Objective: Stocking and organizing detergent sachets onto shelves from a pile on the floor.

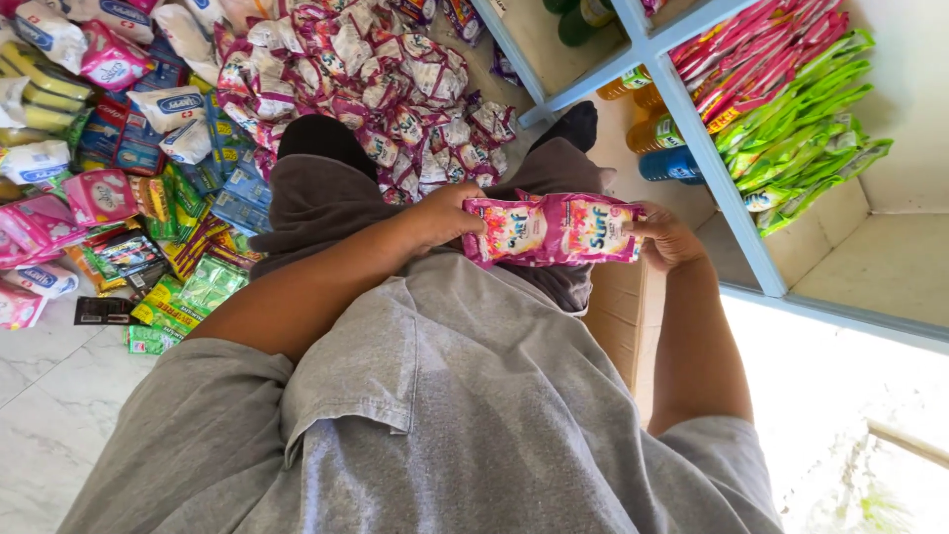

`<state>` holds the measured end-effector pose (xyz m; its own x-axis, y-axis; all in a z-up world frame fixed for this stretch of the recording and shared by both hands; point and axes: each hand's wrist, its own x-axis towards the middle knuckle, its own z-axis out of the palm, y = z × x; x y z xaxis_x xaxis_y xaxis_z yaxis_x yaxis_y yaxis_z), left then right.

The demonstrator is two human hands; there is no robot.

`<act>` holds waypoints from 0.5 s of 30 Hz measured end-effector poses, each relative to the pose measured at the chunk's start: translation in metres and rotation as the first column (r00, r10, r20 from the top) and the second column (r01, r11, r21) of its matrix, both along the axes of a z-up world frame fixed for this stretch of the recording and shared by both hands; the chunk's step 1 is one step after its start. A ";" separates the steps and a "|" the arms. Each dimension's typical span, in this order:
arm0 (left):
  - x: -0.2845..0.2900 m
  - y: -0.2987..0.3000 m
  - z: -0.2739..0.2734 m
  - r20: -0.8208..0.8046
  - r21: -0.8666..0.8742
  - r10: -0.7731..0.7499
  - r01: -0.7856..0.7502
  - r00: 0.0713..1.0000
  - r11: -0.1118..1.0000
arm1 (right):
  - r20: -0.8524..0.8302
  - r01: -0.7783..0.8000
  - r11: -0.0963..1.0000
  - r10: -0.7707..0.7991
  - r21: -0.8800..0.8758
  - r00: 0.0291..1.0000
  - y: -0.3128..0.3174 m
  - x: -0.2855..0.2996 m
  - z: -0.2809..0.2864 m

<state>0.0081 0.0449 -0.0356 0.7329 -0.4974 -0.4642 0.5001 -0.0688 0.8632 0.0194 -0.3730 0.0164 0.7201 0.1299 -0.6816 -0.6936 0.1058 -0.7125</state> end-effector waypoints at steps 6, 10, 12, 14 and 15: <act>0.012 0.032 0.066 0.635 0.090 -0.097 0.052 0.766 0.995 | 0.494 -0.148 0.980 0.195 -0.132 0.847 -0.010 -0.037 0.064; 0.001 0.038 0.086 0.770 0.133 -0.131 0.044 0.624 0.990 | 0.619 -0.070 0.973 0.195 -0.220 0.761 0.019 -0.082 0.084; -0.007 0.035 0.067 0.754 0.160 -0.166 0.067 0.636 0.985 | 0.586 -0.044 0.966 0.191 -0.256 0.787 0.021 -0.094 0.061; -0.013 0.033 0.055 0.738 0.184 -0.197 0.088 0.646 0.979 | 0.554 -0.022 0.955 0.189 -0.295 0.811 0.022 -0.101 0.049; -0.013 0.033 0.054 0.736 0.172 -0.189 0.091 0.650 0.981 | 0.529 -0.006 0.960 0.159 -0.279 0.834 0.023 -0.100 0.049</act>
